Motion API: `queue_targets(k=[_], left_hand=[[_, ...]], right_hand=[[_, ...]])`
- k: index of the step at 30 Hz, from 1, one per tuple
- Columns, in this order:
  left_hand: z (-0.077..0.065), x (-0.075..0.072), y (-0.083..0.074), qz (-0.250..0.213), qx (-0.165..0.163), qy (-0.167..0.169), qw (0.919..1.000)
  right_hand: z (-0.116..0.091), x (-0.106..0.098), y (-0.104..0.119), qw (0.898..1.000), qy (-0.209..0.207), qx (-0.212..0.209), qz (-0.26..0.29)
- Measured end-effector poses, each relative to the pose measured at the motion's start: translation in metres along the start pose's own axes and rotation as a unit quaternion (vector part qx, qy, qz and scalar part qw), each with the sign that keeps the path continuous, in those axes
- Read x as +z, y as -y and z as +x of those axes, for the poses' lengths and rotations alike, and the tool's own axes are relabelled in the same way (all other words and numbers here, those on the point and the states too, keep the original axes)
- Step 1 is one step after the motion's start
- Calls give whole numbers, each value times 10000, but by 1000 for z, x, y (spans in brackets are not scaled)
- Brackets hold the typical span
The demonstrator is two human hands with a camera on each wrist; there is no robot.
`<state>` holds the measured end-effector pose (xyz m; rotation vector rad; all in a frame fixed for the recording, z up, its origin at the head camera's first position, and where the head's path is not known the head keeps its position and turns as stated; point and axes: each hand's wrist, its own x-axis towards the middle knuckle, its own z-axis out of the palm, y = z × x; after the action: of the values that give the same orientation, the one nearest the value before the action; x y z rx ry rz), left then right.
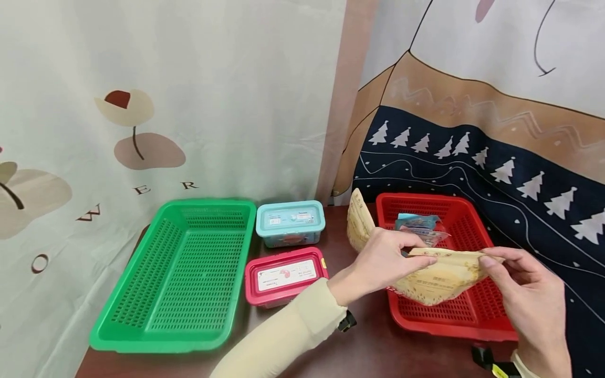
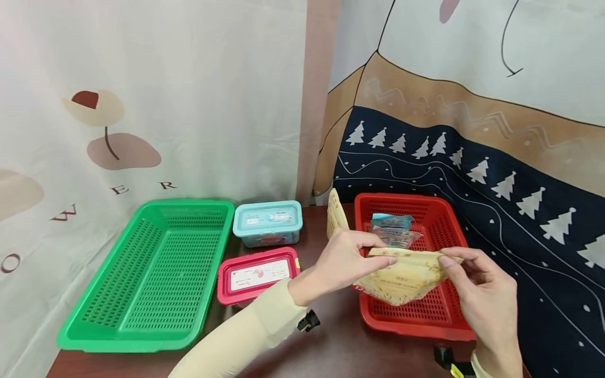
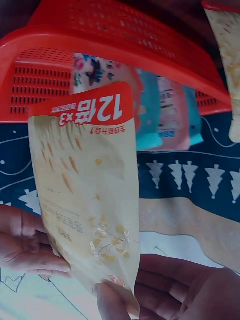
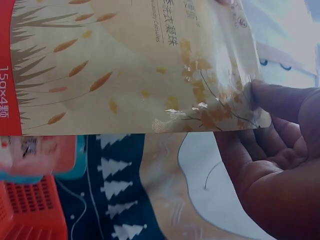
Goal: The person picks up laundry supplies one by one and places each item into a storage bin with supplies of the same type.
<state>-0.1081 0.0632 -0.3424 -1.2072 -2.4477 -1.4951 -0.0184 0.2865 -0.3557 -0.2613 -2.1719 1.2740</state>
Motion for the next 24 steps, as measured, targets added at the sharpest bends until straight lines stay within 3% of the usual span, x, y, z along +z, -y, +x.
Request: queue_targets(k=[5,13,19,24], left_hand=[[1,15,-1,365,7,-109,9993],[1,37,-4,549,-236,126,9981],[1,47,0,693,-263,203,9970],[0,52,8,949,-134,279,9950]], right_hand=[[3,-5,-14,9989,-82,447,-78],[6,-14,-33,9946,-155,1010,-208],[5,-18,-45,9976,-17,658,-223],[4,-19,-57,9978,328,436,-378]])
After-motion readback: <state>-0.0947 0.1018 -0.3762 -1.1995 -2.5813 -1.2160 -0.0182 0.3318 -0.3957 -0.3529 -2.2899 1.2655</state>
